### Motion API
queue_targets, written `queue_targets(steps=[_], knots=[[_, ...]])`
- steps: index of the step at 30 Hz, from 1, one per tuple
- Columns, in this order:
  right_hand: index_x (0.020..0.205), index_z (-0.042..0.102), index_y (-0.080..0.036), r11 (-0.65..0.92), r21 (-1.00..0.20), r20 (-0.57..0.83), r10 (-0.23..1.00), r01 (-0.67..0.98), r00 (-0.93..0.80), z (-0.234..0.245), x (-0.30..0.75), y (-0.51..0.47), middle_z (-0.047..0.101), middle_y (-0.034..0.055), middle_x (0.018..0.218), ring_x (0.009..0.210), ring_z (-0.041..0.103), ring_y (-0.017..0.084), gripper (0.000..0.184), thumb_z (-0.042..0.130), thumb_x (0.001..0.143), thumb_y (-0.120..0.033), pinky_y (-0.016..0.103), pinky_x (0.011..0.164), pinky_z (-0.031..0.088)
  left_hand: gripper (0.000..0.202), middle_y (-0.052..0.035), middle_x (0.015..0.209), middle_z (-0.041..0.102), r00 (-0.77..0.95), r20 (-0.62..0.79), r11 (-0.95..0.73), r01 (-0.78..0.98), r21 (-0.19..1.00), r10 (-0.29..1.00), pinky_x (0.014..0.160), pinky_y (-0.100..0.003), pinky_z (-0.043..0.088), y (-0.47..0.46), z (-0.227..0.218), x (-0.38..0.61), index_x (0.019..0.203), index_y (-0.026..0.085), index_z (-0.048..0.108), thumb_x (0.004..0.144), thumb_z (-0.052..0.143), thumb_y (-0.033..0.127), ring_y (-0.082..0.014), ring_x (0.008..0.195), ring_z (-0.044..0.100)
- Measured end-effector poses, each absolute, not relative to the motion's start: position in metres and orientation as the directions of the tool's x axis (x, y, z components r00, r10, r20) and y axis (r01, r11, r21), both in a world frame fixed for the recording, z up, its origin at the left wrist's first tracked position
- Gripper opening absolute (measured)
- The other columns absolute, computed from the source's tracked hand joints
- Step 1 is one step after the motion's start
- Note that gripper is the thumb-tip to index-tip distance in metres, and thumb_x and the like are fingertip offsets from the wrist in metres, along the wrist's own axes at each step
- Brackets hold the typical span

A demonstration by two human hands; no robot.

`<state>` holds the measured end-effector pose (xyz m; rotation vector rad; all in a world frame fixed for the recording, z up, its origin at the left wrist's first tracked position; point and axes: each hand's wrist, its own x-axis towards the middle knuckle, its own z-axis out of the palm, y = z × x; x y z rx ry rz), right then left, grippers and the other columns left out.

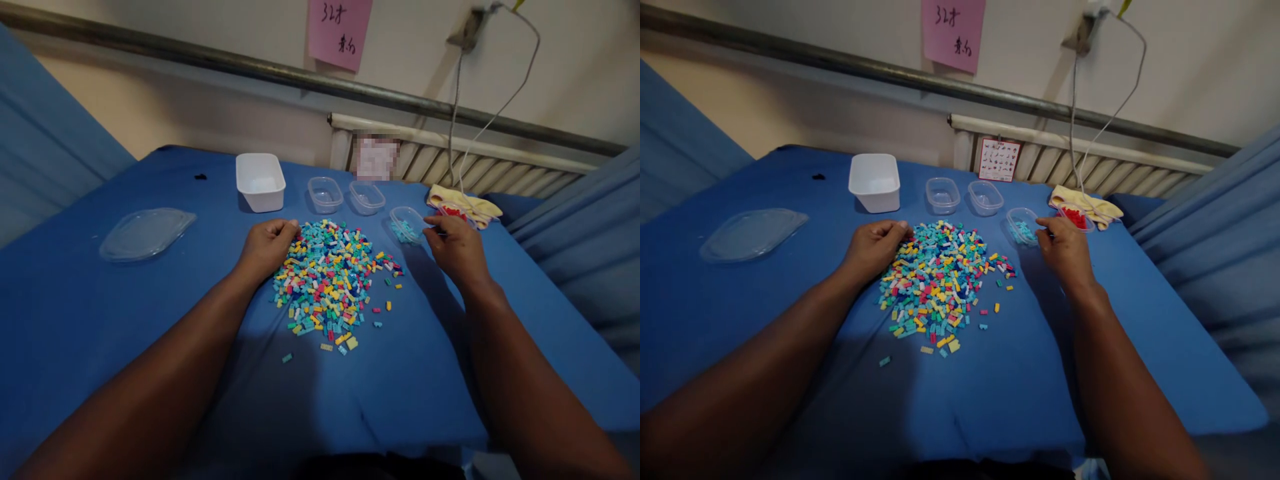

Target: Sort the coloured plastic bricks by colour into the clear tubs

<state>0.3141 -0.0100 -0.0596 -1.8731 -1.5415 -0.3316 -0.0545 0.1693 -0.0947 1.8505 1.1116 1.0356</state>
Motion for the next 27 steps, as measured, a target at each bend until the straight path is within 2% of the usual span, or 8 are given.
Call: queue_targets(steps=[4,7,10,12,14,22,27], knots=[[0.106,0.081,-0.022,-0.024,-0.34,0.603,0.762,0.94,0.238,-0.055,0.3,-0.014,0.081,0.0133,0.106,0.102,0.075,0.031,0.023,0.061,0.1,-0.029,0.048,0.098,0.059,0.042,-0.0049,0.085,0.08,0.298,0.272,-0.366,0.33,0.87,0.915,0.072,-0.032,0.05,0.169,-0.094,-0.054,0.086,0.021,0.083,0.098,0.065,0.057,-0.0229,0.082,0.071],[0.107,0.081,-0.022,0.106,-0.421,0.557,0.814,0.901,0.164,-0.05,0.272,-0.019,0.081,0.0114,0.105,0.098,0.076,0.028,0.02,0.062,0.103,-0.028,0.043,0.091,0.059,0.043,-0.005,0.083,0.078,0.305,0.266,-0.364,0.336,0.868,0.914,0.072,-0.032,0.05,0.168,-0.093,-0.054,0.086,0.021,0.082,0.098,0.065,0.058,-0.0226,0.081,0.07],[0.111,0.079,-0.022,0.321,-0.502,0.368,0.92,0.803,-0.138,-0.049,0.235,-0.027,0.081,0.0079,0.103,0.093,0.075,0.023,0.018,0.062,0.106,-0.025,0.036,0.085,0.057,0.043,-0.0051,0.082,0.077,0.303,0.256,-0.356,0.344,0.869,0.918,0.07,-0.031,0.049,0.167,-0.093,-0.054,0.086,0.021,0.082,0.098,0.064,0.058,-0.0218,0.078,0.068],[0.11,0.078,-0.021,0.433,-0.511,0.252,0.902,0.743,-0.352,-0.049,0.214,-0.033,0.08,0.008,0.104,0.096,0.074,0.022,0.016,0.062,0.107,-0.021,0.035,0.088,0.056,0.044,-0.0054,0.082,0.077,0.301,0.26,-0.358,0.34,0.869,0.917,0.07,-0.031,0.048,0.167,-0.092,-0.054,0.085,0.02,0.082,0.098,0.064,0.058,-0.0216,0.078,0.068],[0.11,0.077,-0.019,0.486,-0.498,0.173,0.867,0.718,-0.467,-0.05,0.202,-0.036,0.079,0.0099,0.107,0.101,0.073,0.022,0.015,0.063,0.107,-0.018,0.035,0.092,0.055,0.045,-0.0056,0.082,0.077,0.305,0.259,-0.358,0.337,0.871,0.916,0.07,-0.032,0.048,0.166,-0.091,-0.054,0.084,0.02,0.081,0.098,0.064,0.059,-0.0215,0.078,0.068],[0.11,0.075,-0.021,0.44,-0.437,0.063,0.885,0.784,-0.462,-0.052,0.216,-0.043,0.077,0.0077,0.105,0.098,0.071,0.022,0.021,0.065,0.098,-0.007,0.034,0.089,0.055,0.045,-0.0049,0.083,0.078,0.303,0.257,-0.354,0.335,0.873,0.918,0.072,-0.032,0.047,0.165,-0.092,-0.054,0.087,0.018,0.082,0.099,0.064,0.058,-0.0223,0.081,0.069],[0.121,0.074,-0.022,0.366,-0.47,0.051,0.92,0.803,-0.389,-0.051,0.223,-0.05,0.079,0.0081,0.114,0.104,0.074,0.023,0.031,0.062,0.096,-0.006,0.036,0.094,0.057,0.045,-0.005,0.084,0.078,0.303,0.269,-0.366,0.333,0.869,0.914,0.072,-0.032,0.047,0.166,-0.094,-0.053,0.087,0.018,0.082,0.098,0.064,0.057,-0.0226,0.081,0.069]])
